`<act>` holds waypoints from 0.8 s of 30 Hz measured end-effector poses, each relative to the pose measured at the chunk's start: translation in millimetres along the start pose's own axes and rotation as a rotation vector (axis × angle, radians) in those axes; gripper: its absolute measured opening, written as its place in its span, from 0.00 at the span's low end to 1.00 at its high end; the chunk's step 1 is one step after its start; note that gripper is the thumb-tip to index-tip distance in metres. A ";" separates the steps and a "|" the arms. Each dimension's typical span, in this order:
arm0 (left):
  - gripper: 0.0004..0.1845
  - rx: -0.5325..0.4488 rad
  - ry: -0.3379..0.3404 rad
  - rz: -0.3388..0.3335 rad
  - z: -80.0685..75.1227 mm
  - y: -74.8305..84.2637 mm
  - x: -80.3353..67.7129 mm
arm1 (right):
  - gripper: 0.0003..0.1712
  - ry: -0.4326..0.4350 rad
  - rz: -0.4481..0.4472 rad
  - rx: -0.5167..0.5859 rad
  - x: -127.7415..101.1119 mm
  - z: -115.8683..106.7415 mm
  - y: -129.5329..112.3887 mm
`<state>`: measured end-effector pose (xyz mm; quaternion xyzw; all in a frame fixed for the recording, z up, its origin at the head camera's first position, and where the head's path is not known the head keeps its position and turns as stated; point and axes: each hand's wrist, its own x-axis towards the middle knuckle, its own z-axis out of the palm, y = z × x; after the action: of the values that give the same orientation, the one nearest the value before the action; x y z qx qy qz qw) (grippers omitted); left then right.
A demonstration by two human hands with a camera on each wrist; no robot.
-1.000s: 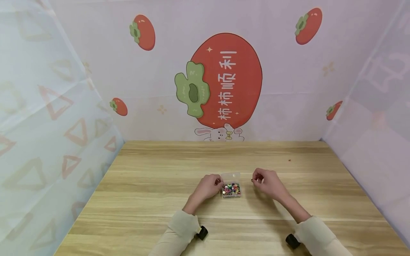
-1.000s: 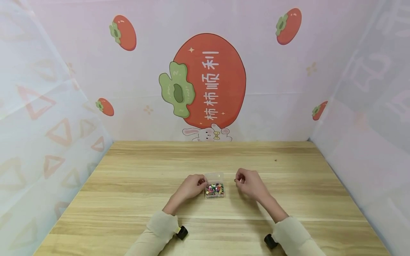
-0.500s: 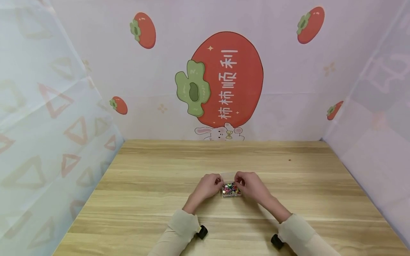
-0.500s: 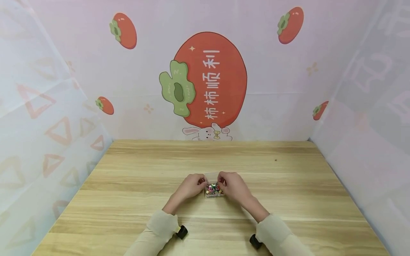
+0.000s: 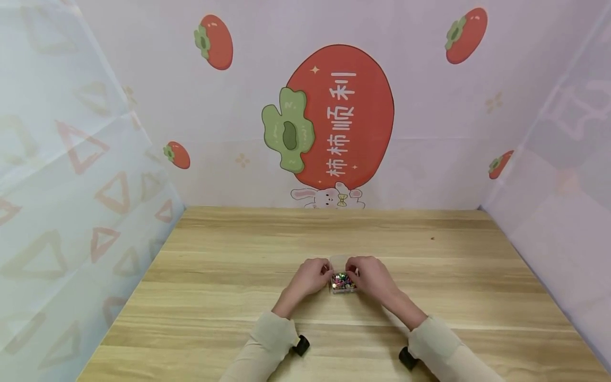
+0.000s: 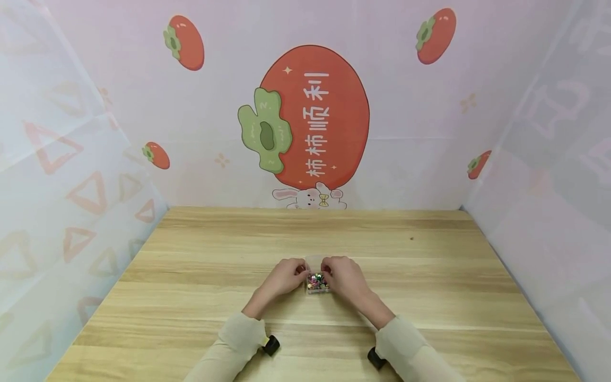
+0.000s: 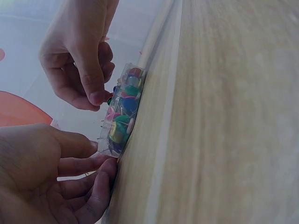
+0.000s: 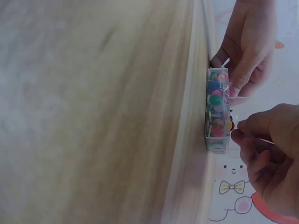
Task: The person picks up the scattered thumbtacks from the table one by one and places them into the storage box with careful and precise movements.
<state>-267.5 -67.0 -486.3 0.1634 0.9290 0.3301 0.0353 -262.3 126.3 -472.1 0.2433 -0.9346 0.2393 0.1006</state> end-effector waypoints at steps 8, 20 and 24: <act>0.06 0.003 0.000 0.007 0.1 0.9 -0.7 | 0.02 0.004 0.031 0.033 -6.1 -23.9 16.0; 0.07 0.004 -0.003 -0.011 2.5 -1.5 -0.2 | 0.04 0.081 0.127 0.030 -14.1 -67.6 76.0; 0.07 0.011 -0.002 -0.011 3.7 -1.1 0.5 | 0.05 0.086 0.152 0.037 -16.0 -78.1 99.9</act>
<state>-267.7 -65.4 -489.8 0.1589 0.9316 0.3248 0.0371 -293.1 248.2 -449.2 0.1629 -0.9407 0.2735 0.1174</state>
